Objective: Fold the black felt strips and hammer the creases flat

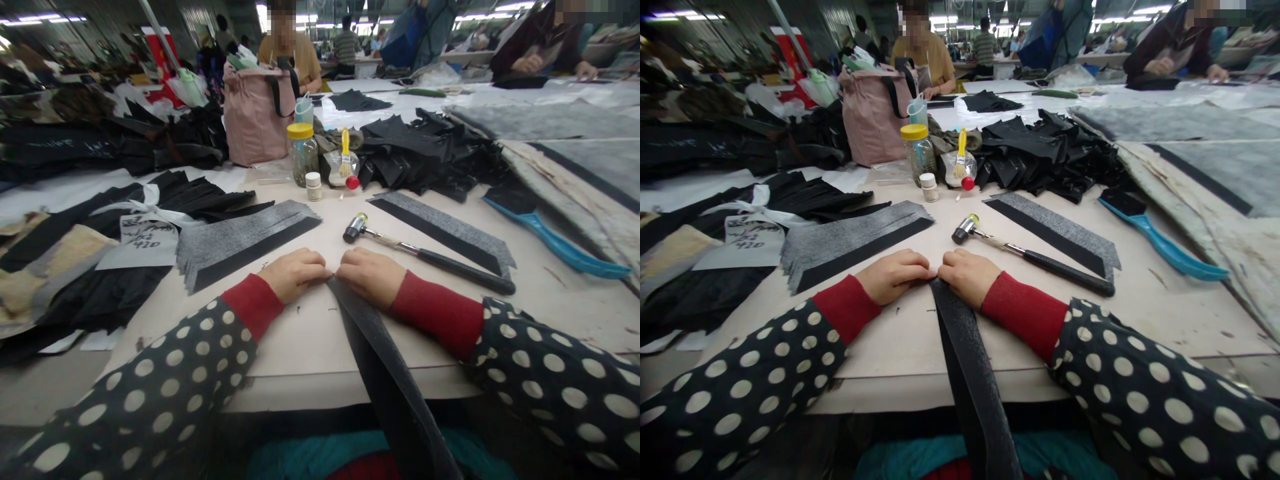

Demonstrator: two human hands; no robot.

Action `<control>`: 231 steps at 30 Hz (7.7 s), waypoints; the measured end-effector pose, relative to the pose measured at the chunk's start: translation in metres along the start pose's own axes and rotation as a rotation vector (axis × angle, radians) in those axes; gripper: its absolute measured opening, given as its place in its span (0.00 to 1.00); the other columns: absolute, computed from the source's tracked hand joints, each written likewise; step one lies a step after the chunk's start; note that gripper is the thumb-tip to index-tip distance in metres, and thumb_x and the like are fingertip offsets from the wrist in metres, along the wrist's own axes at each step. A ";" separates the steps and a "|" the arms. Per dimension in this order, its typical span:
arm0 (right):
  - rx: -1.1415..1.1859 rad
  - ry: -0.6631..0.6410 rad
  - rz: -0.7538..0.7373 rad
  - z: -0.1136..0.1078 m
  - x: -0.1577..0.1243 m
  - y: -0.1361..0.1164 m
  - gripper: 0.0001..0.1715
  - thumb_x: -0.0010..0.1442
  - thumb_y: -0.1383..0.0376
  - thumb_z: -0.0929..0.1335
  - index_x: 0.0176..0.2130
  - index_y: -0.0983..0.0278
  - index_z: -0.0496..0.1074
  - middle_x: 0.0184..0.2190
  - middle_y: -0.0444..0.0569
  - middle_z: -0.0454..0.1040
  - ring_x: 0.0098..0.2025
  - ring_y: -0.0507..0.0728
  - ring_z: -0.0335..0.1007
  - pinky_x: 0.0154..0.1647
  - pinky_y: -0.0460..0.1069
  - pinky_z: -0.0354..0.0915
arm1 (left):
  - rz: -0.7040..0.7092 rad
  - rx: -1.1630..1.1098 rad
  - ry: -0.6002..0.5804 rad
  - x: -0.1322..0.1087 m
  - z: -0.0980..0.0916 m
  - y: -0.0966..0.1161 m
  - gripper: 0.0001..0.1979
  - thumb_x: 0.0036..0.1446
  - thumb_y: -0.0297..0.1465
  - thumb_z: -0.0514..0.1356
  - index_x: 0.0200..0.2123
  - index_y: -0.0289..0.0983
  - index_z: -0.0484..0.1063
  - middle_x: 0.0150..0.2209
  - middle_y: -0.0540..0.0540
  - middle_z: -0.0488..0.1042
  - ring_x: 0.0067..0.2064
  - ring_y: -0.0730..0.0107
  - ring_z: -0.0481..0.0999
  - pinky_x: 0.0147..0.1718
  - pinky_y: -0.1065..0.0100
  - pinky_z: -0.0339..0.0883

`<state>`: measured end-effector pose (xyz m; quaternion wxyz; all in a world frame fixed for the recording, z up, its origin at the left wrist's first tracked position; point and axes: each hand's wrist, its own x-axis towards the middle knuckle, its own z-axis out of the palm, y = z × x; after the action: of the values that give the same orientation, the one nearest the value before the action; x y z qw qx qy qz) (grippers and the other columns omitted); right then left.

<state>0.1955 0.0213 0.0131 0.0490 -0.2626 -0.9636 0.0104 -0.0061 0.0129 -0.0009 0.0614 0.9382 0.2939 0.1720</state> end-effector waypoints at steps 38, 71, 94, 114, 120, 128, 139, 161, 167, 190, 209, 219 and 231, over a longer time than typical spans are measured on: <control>0.469 0.016 0.278 -0.010 -0.017 0.019 0.11 0.50 0.70 0.64 0.35 0.66 0.73 0.29 0.46 0.72 0.27 0.49 0.63 0.31 0.45 0.59 | -0.312 -0.009 0.003 0.019 0.008 0.043 0.11 0.54 0.22 0.50 0.38 0.34 0.68 0.37 0.45 0.69 0.40 0.68 0.67 0.43 0.66 0.62; 0.333 0.160 0.171 0.010 -0.056 0.003 0.20 0.56 0.71 0.59 0.47 0.66 0.69 0.30 0.51 0.67 0.33 0.54 0.61 0.35 0.50 0.58 | -0.158 0.258 -0.303 0.025 -0.002 0.054 0.17 0.56 0.22 0.47 0.47 0.36 0.63 0.37 0.44 0.66 0.38 0.64 0.62 0.37 0.64 0.63; -0.211 0.017 0.159 -0.001 -0.036 -0.038 0.12 0.58 0.69 0.58 0.34 0.68 0.69 0.29 0.52 0.65 0.32 0.57 0.56 0.29 0.52 0.49 | -0.243 0.025 -0.059 0.018 0.004 0.039 0.13 0.57 0.24 0.47 0.42 0.36 0.67 0.36 0.45 0.68 0.39 0.68 0.66 0.40 0.66 0.62; 0.337 0.159 0.293 -0.040 -0.081 0.007 0.26 0.61 0.56 0.55 0.51 0.68 0.64 0.45 0.57 0.68 0.45 0.57 0.65 0.47 0.53 0.60 | -0.598 0.382 0.044 -0.010 -0.005 0.019 0.13 0.56 0.33 0.50 0.40 0.38 0.71 0.37 0.44 0.65 0.37 0.65 0.63 0.36 0.64 0.60; 0.106 0.237 0.299 -0.038 -0.091 0.000 0.35 0.54 0.51 0.62 0.54 0.71 0.60 0.50 0.60 0.65 0.50 0.62 0.61 0.50 0.56 0.59 | -0.687 0.491 0.024 -0.008 -0.013 0.023 0.19 0.60 0.37 0.43 0.32 0.36 0.72 0.40 0.43 0.68 0.38 0.65 0.64 0.34 0.64 0.59; 0.059 0.196 0.431 -0.020 -0.072 0.024 0.32 0.52 0.62 0.64 0.54 0.74 0.59 0.48 0.59 0.67 0.49 0.61 0.62 0.51 0.54 0.58 | -0.557 0.436 -0.009 0.019 -0.024 0.040 0.22 0.58 0.44 0.43 0.43 0.36 0.69 0.41 0.43 0.71 0.45 0.61 0.67 0.43 0.62 0.59; 0.047 0.040 0.461 -0.011 -0.053 0.030 0.17 0.49 0.73 0.61 0.40 0.68 0.71 0.38 0.54 0.71 0.42 0.57 0.64 0.45 0.49 0.57 | -0.384 0.301 -0.255 0.086 -0.001 0.039 0.13 0.50 0.26 0.51 0.40 0.41 0.68 0.38 0.47 0.73 0.40 0.63 0.72 0.35 0.66 0.64; -0.219 0.081 0.275 -0.003 -0.075 -0.002 0.13 0.58 0.69 0.59 0.37 0.67 0.70 0.30 0.50 0.71 0.35 0.56 0.61 0.39 0.51 0.51 | -0.226 0.406 -0.253 0.057 0.011 0.080 0.14 0.57 0.27 0.46 0.45 0.35 0.64 0.35 0.43 0.67 0.36 0.64 0.65 0.33 0.64 0.61; 0.078 0.127 0.273 -0.019 -0.082 0.016 0.20 0.60 0.59 0.57 0.38 0.66 0.72 0.34 0.51 0.73 0.38 0.55 0.64 0.43 0.51 0.55 | -0.298 0.350 -0.145 0.060 0.015 0.087 0.22 0.57 0.46 0.44 0.46 0.40 0.65 0.37 0.43 0.66 0.40 0.59 0.64 0.37 0.59 0.59; 0.739 0.171 0.896 -0.046 -0.168 0.023 0.30 0.57 0.50 0.56 0.53 0.64 0.59 0.20 0.41 0.62 0.15 0.48 0.55 0.12 0.44 0.54 | -0.308 0.237 -0.128 0.073 0.025 0.092 0.22 0.56 0.45 0.47 0.46 0.38 0.65 0.39 0.43 0.66 0.41 0.59 0.63 0.38 0.60 0.61; 0.341 0.091 0.747 -0.041 -0.189 0.001 0.27 0.59 0.55 0.54 0.53 0.61 0.63 0.43 0.50 0.72 0.43 0.60 0.69 0.44 0.55 0.65 | -0.272 0.181 -0.161 0.056 0.019 0.092 0.19 0.57 0.39 0.48 0.48 0.35 0.64 0.43 0.42 0.68 0.46 0.60 0.64 0.45 0.61 0.60; 0.297 0.068 0.725 -0.021 -0.189 -0.013 0.26 0.60 0.58 0.53 0.55 0.60 0.60 0.43 0.50 0.73 0.42 0.59 0.70 0.44 0.54 0.66 | -0.257 0.117 -0.170 0.046 0.019 0.088 0.20 0.57 0.38 0.48 0.51 0.36 0.62 0.52 0.43 0.63 0.53 0.62 0.60 0.52 0.61 0.55; 0.317 0.082 0.707 -0.016 -0.189 -0.010 0.27 0.60 0.57 0.53 0.55 0.62 0.60 0.46 0.50 0.71 0.44 0.59 0.69 0.46 0.54 0.65 | -0.343 0.238 -0.094 0.024 0.001 0.068 0.16 0.55 0.39 0.52 0.44 0.37 0.67 0.47 0.43 0.65 0.48 0.59 0.62 0.47 0.59 0.57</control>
<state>0.3546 -0.0832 0.0130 0.1207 -0.5678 -0.7974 0.1649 0.0494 -0.0291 0.0195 -0.0080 0.8820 0.4644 0.0794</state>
